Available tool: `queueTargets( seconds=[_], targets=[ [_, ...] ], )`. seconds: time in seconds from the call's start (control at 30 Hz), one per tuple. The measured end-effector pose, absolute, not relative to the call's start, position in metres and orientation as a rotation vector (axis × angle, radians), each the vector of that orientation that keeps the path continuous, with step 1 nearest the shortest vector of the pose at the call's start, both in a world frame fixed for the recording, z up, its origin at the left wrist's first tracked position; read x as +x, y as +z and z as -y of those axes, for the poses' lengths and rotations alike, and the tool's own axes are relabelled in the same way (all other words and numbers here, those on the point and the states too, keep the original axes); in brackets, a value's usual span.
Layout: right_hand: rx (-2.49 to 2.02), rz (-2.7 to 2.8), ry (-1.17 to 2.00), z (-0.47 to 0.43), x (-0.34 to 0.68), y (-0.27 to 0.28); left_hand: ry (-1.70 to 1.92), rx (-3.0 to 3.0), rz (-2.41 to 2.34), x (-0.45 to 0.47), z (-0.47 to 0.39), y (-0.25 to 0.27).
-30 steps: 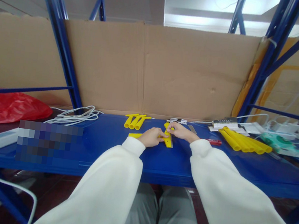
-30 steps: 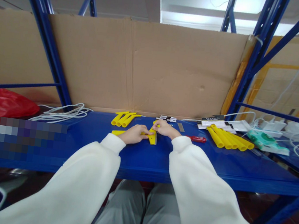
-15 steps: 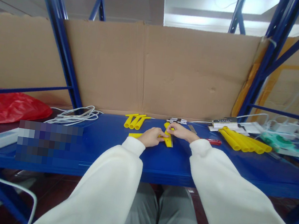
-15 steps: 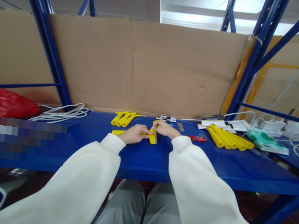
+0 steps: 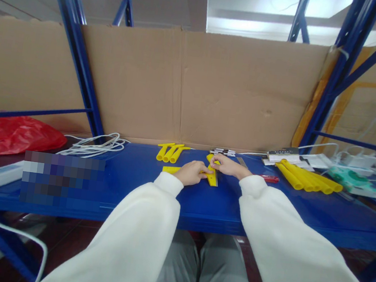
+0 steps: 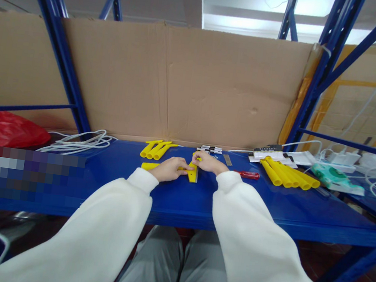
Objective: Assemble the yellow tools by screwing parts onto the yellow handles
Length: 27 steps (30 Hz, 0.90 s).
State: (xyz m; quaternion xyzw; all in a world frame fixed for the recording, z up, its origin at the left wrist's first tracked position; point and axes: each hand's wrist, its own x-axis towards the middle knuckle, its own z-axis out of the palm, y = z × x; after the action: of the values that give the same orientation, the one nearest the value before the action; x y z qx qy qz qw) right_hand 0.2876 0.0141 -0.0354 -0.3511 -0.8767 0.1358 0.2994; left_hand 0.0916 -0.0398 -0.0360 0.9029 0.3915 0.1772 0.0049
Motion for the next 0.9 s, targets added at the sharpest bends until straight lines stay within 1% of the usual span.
queueTargets(
  seconds=[0.17,0.47,0.67,0.9],
  targets=[
    [-0.963,2.311,0.409,-0.012,0.289,-0.032,0.569,2.835,-1.203,0.091,0.041,-0.035],
    [-1.07,2.033,0.746,-0.021,0.295,-0.04,0.549,2.854,-1.181,0.091,0.042,-0.035],
    [-1.103,2.012,0.937,-0.015,0.301,-0.033,0.548,2.881,-1.121,0.091,0.042,-0.033],
    [-1.026,2.005,1.1,-0.007,0.302,-0.03,0.562,2.872,-1.104,0.092,0.044,-0.032]
  ],
)
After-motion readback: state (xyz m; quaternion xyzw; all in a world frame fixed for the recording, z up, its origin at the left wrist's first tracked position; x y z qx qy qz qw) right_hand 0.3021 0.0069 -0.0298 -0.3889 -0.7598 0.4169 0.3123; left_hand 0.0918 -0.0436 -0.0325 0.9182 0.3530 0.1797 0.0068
